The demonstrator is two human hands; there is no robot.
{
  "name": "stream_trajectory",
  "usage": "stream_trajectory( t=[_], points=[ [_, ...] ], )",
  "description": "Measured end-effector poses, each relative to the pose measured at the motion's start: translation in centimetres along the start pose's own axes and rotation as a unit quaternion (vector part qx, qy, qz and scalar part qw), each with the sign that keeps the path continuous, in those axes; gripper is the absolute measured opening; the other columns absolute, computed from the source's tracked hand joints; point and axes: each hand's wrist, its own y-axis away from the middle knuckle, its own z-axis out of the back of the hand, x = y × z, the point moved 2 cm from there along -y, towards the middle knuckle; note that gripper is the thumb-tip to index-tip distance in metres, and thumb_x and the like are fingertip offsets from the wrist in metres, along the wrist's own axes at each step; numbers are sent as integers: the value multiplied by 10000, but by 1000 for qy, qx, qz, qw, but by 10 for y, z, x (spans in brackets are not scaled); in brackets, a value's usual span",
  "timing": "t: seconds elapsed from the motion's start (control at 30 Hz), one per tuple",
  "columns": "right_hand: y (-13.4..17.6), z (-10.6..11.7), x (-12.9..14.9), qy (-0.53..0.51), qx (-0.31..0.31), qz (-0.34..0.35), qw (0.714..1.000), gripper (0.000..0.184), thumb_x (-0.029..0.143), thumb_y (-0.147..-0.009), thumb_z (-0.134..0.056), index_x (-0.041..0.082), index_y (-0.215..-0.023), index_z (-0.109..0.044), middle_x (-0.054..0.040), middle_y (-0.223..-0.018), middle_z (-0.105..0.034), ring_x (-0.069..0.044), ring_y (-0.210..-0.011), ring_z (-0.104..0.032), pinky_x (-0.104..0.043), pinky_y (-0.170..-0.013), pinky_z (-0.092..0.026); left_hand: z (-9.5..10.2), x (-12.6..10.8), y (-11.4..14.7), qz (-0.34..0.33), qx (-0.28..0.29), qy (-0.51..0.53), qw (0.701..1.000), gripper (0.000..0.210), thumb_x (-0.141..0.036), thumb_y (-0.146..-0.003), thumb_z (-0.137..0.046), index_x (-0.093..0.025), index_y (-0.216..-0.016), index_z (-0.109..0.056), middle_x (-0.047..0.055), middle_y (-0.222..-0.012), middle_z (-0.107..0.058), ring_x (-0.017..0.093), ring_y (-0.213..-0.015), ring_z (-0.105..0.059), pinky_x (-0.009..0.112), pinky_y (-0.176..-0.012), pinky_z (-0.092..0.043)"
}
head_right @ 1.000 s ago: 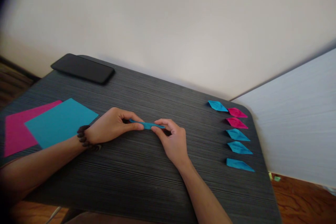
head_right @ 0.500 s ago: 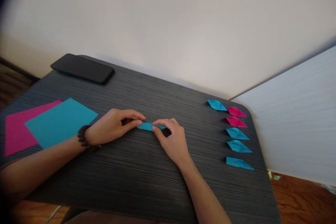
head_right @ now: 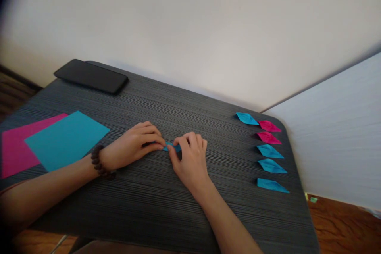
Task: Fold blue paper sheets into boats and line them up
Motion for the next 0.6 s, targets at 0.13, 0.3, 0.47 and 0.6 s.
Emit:
stream_trajectory(
  t=[0.13, 0.3, 0.47, 0.6],
  points=[
    [0, 0, 1, 20, 37, -12, 999, 179, 358, -868, -516, 210, -781, -563, -20, -840, -540, -194, -854, -462, -356, -783, -321, 0, -1, 0, 27, 14, 2, 1000, 177, -329, -878, -513, -248, -906, -667, 11, -885, -627, 181, -871, -480, 332, -822, -346],
    [-2, 4, -3, 12, 76, -46, 996, 176, 391, -863, -525, 232, -800, -568, -10, -850, -550, -198, -857, -463, -351, -767, -314, 5, 2, 1, 56, 20, 7, 998, 136, -330, -854, -554, -288, -902, -674, -18, -922, -654, 190, -936, -477, 354, -846, -311],
    [-2, 9, -10, -8, 92, -36, 995, 224, 433, -860, -515, 229, -781, -564, -11, -836, -562, -199, -847, -469, -349, -742, -313, 10, 6, -1, 81, 36, 34, 995, 114, -296, -815, -609, -300, -896, -689, -34, -906, -677, 186, -939, -497, 347, -856, -340],
    [-2, 12, -16, -20, 77, -29, 996, 258, 454, -849, -522, 223, -742, -563, -15, -794, -568, -196, -808, -477, -342, -713, -316, 15, 6, -3, 97, 28, 60, 993, 87, -281, -780, -646, -265, -850, -695, -33, -847, -686, 180, -908, -514, 323, -841, -386]
  ],
)
